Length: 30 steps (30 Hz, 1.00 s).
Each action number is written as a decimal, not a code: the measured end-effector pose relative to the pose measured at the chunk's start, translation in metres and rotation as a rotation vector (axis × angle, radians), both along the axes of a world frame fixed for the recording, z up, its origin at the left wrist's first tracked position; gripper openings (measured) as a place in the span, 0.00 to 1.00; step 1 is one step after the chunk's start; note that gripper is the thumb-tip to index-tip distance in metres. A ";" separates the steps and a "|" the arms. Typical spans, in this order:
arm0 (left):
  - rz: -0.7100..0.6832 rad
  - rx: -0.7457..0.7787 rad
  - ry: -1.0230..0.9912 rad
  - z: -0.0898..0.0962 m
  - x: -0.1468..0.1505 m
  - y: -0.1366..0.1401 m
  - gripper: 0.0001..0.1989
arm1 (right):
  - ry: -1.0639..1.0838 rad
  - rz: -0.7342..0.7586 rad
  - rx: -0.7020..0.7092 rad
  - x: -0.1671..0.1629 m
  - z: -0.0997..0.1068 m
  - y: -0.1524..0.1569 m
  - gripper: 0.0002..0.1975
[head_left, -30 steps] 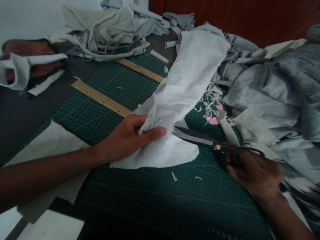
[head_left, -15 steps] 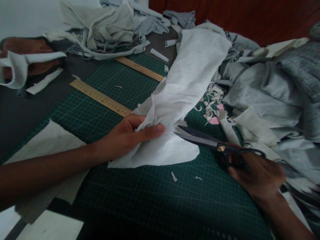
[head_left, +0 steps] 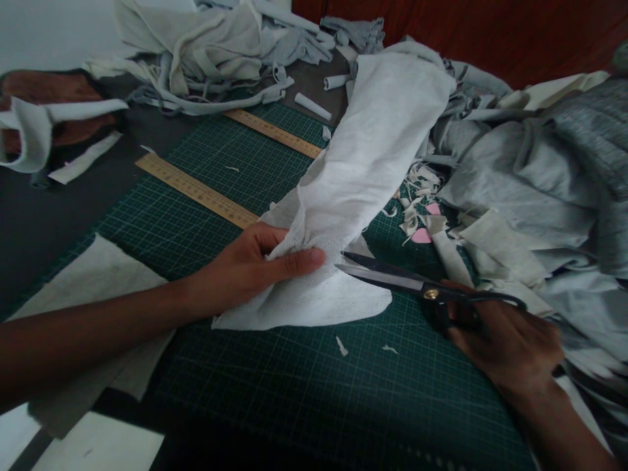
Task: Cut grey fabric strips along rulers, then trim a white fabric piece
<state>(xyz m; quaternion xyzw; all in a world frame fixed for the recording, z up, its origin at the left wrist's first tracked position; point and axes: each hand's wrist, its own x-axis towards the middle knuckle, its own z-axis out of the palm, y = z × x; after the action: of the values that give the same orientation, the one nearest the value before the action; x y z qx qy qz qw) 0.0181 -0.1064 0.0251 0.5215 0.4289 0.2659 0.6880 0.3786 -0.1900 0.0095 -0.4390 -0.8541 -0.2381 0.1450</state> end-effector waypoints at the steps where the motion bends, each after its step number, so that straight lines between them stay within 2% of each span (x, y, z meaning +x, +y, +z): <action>1: -0.002 0.016 0.020 0.000 0.000 0.000 0.21 | -0.007 0.004 -0.004 0.001 0.000 0.000 0.12; 6: -0.027 0.072 0.074 -0.002 -0.001 0.001 0.21 | -0.001 0.053 0.010 0.002 -0.001 0.000 0.12; 14: -0.023 0.096 0.039 0.001 0.001 -0.001 0.21 | 0.006 0.046 0.048 -0.007 0.002 -0.001 0.11; 20: -0.031 0.135 0.053 -0.001 0.001 -0.002 0.21 | 0.055 0.015 -0.035 -0.010 -0.001 -0.004 0.10; 25: -0.026 0.158 0.045 -0.001 0.002 -0.001 0.22 | 0.125 0.051 -0.110 -0.013 0.000 -0.001 0.09; 30: -0.125 0.180 0.019 -0.004 0.002 -0.001 0.19 | 0.129 0.068 -0.113 -0.022 0.004 -0.003 0.09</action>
<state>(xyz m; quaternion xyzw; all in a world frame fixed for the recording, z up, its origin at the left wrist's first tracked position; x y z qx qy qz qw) 0.0197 -0.1077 0.0212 0.6093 0.3766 0.2550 0.6495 0.3565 -0.1926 0.0138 -0.4317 -0.8694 -0.1558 0.1829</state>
